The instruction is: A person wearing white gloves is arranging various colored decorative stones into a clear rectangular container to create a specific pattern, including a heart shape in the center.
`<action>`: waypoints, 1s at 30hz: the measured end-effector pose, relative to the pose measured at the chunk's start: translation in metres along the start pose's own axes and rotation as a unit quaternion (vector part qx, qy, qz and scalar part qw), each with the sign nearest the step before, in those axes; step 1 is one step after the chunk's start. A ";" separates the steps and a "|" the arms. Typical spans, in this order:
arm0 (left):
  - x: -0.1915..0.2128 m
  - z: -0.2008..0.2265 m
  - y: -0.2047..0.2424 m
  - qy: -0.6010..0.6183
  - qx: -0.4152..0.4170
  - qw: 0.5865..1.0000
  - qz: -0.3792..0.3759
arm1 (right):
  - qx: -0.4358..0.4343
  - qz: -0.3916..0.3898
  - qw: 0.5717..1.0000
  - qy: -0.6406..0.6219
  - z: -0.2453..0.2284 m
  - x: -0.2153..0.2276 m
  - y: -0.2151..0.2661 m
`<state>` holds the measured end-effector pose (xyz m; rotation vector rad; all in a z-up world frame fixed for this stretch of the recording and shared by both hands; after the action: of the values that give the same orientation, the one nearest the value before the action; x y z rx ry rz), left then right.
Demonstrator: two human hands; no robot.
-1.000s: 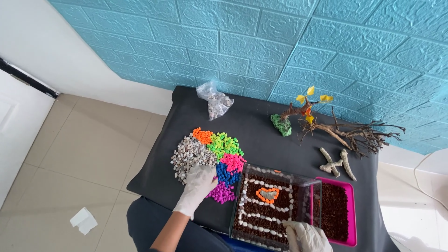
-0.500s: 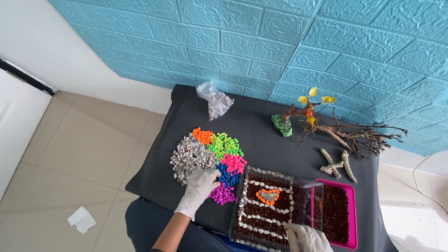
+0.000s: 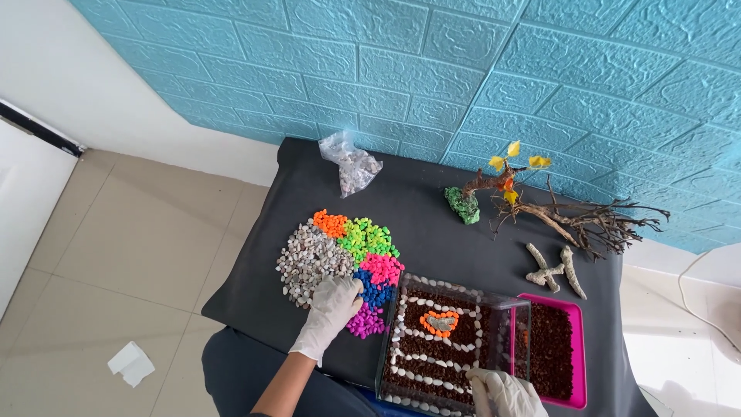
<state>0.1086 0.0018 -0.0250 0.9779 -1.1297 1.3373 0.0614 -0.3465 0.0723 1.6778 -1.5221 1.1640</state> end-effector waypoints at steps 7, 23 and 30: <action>0.037 0.004 -0.010 0.051 0.018 0.998 0.033 | 0.014 -0.001 1.000 0.001 0.007 -0.009 0.004; 0.005 0.017 0.004 0.056 0.013 0.997 -0.051 | 0.001 0.011 0.999 0.041 0.037 -0.035 0.010; 0.030 0.023 -0.015 0.120 0.091 0.979 -0.134 | -0.002 0.004 1.000 0.029 0.024 -0.022 0.006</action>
<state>0.1199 -0.0151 0.0104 1.0286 -0.6758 1.3111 0.0618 -0.3579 0.0415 1.6234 -1.4953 1.2030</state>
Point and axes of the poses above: each hand's wrist, its own y-axis away from the middle knuckle, its own x-axis out of the back of the hand, z = x × y, the point moved 6 cm from there along -y, towards the middle knuckle, and after that the axes turned 1 degree about y, right-handed, at the moved point
